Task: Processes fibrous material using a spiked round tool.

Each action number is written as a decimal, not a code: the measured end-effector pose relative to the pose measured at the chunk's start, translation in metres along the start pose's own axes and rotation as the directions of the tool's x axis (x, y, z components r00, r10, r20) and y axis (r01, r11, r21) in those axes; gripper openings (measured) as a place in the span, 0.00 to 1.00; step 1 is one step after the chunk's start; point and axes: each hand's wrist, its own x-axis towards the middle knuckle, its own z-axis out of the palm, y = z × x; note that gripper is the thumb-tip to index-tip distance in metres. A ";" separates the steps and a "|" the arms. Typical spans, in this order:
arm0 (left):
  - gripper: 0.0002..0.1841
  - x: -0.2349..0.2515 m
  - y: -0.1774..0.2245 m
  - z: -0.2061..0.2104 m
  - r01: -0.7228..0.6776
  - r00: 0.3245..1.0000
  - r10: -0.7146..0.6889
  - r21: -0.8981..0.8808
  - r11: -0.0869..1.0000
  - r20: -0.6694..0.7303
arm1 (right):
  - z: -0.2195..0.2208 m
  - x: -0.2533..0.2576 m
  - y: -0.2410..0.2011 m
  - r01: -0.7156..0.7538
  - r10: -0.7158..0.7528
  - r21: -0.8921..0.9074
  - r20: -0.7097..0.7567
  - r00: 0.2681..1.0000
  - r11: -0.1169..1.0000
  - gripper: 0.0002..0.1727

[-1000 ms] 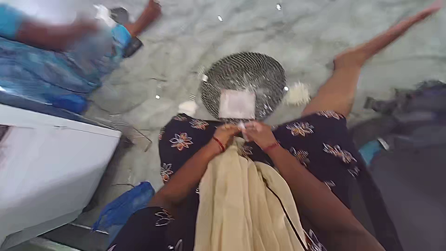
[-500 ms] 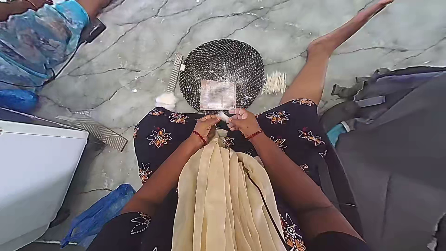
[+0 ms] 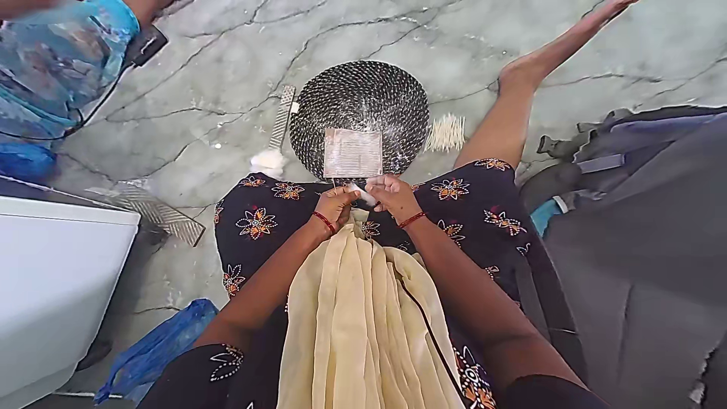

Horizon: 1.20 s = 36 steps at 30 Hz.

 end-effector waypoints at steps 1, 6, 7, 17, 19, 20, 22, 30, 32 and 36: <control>0.05 0.001 -0.002 -0.001 -0.013 1.000 0.013 0.023 1.000 0.017 | 0.000 0.001 0.002 0.024 -0.023 -0.064 0.012 1.000 0.998 0.15; 0.06 0.002 -0.004 -0.003 -0.034 0.999 0.031 0.067 0.997 0.044 | 0.000 0.003 0.002 0.004 -0.007 -0.157 -0.015 1.000 0.988 0.11; 0.06 0.002 -0.004 -0.004 -0.033 0.999 0.030 0.066 0.997 0.044 | 0.000 0.003 0.000 -0.022 0.019 -0.131 -0.026 0.999 0.991 0.12; 0.07 0.000 -0.002 -0.002 -0.037 0.998 0.033 0.080 0.996 0.048 | 0.001 0.003 -0.001 -0.042 0.045 -0.199 0.009 0.999 0.979 0.12; 0.06 0.002 -0.003 -0.002 -0.038 0.999 0.035 0.076 0.996 0.037 | 0.000 0.003 -0.001 -0.034 0.035 -0.142 -0.001 0.999 0.989 0.12; 0.05 0.003 -0.004 -0.002 -0.034 0.999 0.032 0.074 0.997 0.032 | 0.000 0.002 -0.001 -0.018 0.020 -0.136 0.013 1.000 0.991 0.11; 0.05 0.004 -0.004 -0.002 -0.031 0.999 0.029 0.076 0.997 0.033 | -0.001 0.001 0.000 0.013 -0.003 -0.191 0.051 0.999 0.982 0.11; 0.06 0.003 -0.004 -0.003 -0.038 0.999 0.035 0.097 0.995 0.040 | 0.000 0.001 -0.002 -0.034 0.037 -0.132 0.019 0.999 0.991 0.13; 0.06 0.005 -0.005 -0.003 -0.032 0.999 0.028 0.122 0.992 0.031 | 0.000 0.001 -0.001 -0.012 0.023 -0.191 0.052 0.998 0.982 0.14; 0.08 0.003 -0.004 -0.001 -0.032 0.999 0.028 0.113 0.993 0.035 | 0.001 0.002 -0.001 -0.038 0.043 -0.203 0.021 0.999 0.978 0.11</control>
